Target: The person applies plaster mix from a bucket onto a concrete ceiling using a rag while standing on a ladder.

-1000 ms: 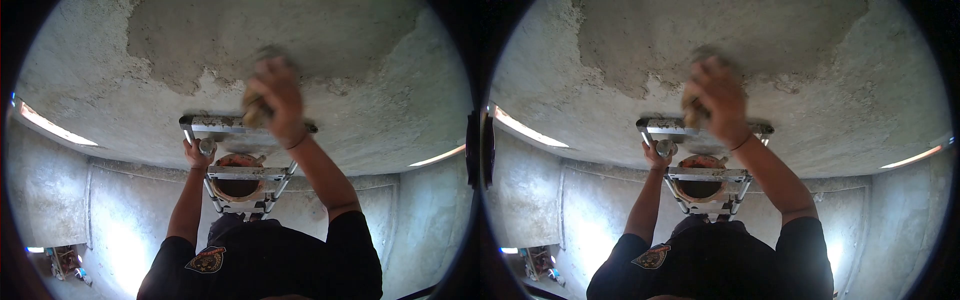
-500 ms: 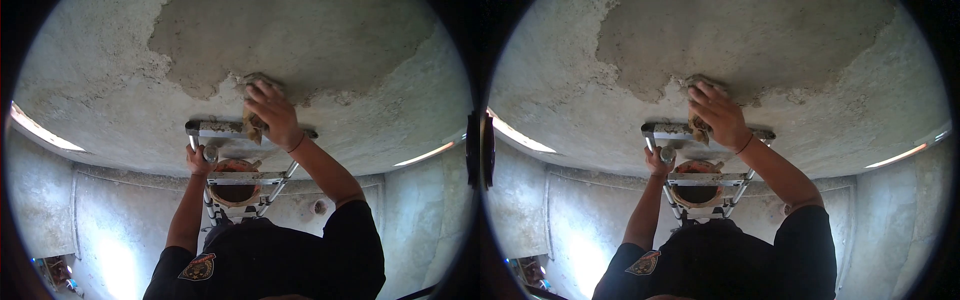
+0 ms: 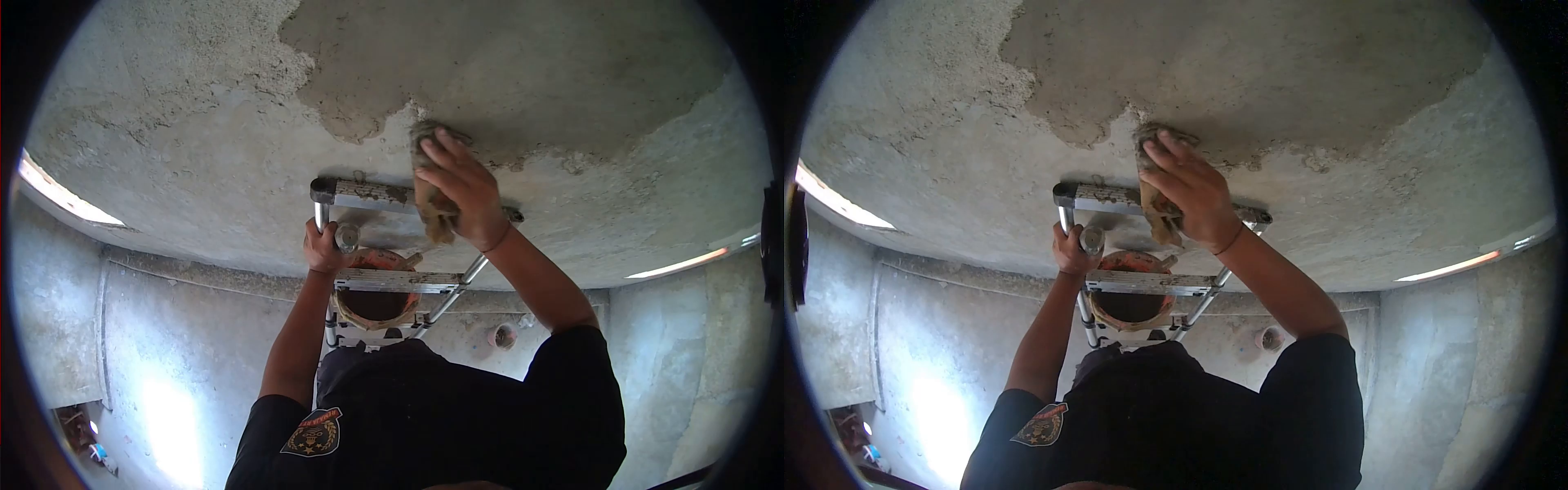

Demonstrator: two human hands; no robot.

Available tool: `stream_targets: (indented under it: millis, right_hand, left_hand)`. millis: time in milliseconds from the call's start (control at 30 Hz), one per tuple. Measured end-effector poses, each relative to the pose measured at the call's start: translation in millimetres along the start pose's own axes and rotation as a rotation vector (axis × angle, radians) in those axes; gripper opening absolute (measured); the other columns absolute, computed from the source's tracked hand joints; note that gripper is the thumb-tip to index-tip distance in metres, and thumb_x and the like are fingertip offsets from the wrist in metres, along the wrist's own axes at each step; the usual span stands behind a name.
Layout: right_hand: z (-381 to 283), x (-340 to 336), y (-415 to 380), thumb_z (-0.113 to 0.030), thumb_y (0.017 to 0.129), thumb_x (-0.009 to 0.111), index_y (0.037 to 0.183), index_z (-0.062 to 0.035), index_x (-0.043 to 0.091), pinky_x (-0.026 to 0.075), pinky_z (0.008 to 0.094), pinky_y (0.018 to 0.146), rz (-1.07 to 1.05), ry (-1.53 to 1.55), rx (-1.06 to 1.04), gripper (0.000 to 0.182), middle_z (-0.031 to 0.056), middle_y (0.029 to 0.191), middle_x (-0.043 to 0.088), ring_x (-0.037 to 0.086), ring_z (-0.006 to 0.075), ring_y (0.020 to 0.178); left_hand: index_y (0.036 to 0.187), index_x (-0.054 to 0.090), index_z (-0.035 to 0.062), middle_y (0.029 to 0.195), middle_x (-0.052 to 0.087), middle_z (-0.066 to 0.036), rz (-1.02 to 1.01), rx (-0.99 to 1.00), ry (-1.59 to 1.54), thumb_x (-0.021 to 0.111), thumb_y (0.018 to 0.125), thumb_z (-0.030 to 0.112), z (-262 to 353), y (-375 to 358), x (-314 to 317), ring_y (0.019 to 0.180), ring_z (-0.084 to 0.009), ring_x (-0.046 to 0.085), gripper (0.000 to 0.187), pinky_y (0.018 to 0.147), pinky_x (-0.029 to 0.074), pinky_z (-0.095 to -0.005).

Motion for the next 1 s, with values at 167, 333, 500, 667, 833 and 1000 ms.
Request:
stream_targets:
  millis: [167, 333, 500, 667, 833, 1000]
  right_hand:
    - [7.9, -59.1, 40.4, -0.006, 0.078, 0.068, 0.106, -0.0073, 0.066, 0.043, 0.0455, 0.105, 0.368, -0.029, 0.044, 0.028, 0.0118, 0.131, 0.06, 0.048, 0.0313, 0.131]
    - [3.1, 17.3, 11.7, -0.004, 0.077, 0.066, 0.103, -0.0064, 0.066, 0.038, 0.0468, 0.109, -0.067, -0.073, -0.047, 0.026, 0.01, 0.132, 0.059, 0.048, 0.0297, 0.131]
    - [0.7, -16.6, 23.8, -0.005, 0.075, 0.069, 0.101, -0.0057, 0.066, 0.036, 0.0506, 0.109, 0.064, 0.069, 0.0, 0.026, 0.0098, 0.132, 0.059, 0.047, 0.0321, 0.132]
    - [7.0, -18.5, 31.7, -0.008, 0.072, 0.072, 0.103, -0.0064, 0.067, 0.034, 0.0495, 0.11, 0.154, -0.049, 0.029, 0.031, 0.0102, 0.133, 0.059, 0.046, 0.031, 0.133]
    - [-6.1, 17.9, -0.1, -0.002, 0.071, 0.068, 0.104, -0.0067, 0.066, 0.037, 0.0499, 0.11, -0.163, 0.105, 0.042, 0.033, 0.0107, 0.131, 0.06, 0.045, 0.0297, 0.134]
    - [-3.5, -48.5, 39.0, -0.009, 0.073, 0.073, 0.105, -0.0084, 0.066, 0.037, 0.0505, 0.11, 0.263, 0.038, 0.041, 0.034, 0.0112, 0.131, 0.059, 0.045, 0.0327, 0.133]
  left_hand:
    - [0.095, 0.059, 0.0087, 0.095, 0.052, -0.018, 0.002, 0.009, -0.016, 0.081, 0.061, 0.022, 1.6, 3.1, -1.4, 0.075, -0.0382, 0.059, 0.043, 0.058, 0.05, -0.0461]
    - [0.096, 0.059, 0.0093, 0.096, 0.052, -0.018, -0.016, -0.006, -0.034, 0.08, 0.059, 0.022, 0.5, 1.8, -3.2, 0.077, -0.0384, 0.059, 0.044, 0.06, 0.05, -0.0467]
    - [0.099, 0.059, 0.013, 0.101, 0.052, -0.016, -0.027, -0.051, -0.043, 0.084, 0.049, 0.026, -12.7, -7.1, 6.8, 0.084, -0.0368, 0.059, 0.058, 0.066, 0.051, -0.0463]
    - [0.097, 0.06, 0.013, 0.101, 0.052, -0.016, -0.049, -0.047, -0.041, 0.084, 0.048, 0.026, -14.4, -8.0, 8.2, 0.085, -0.0368, 0.059, 0.056, 0.068, 0.051, -0.0458]
    - [0.097, 0.06, 0.0132, 0.101, 0.052, -0.016, -0.044, -0.039, -0.062, 0.084, 0.046, 0.027, -9.2, -4.5, 1.8, 0.085, -0.0369, 0.059, 0.057, 0.068, 0.051, -0.0457]
    - [0.096, 0.061, 0.0138, 0.099, 0.053, -0.015, -0.009, -0.038, -0.067, 0.083, 0.045, 0.027, -11.4, -4.6, 2.9, 0.083, -0.0367, 0.059, 0.057, 0.066, 0.051, -0.0454]
Point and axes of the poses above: each hand's wrist, its own y-axis towards the middle knuckle, its own x-axis out of the palm, z = x × y, the point moved 5 cm from there along y, towards the middle knuckle
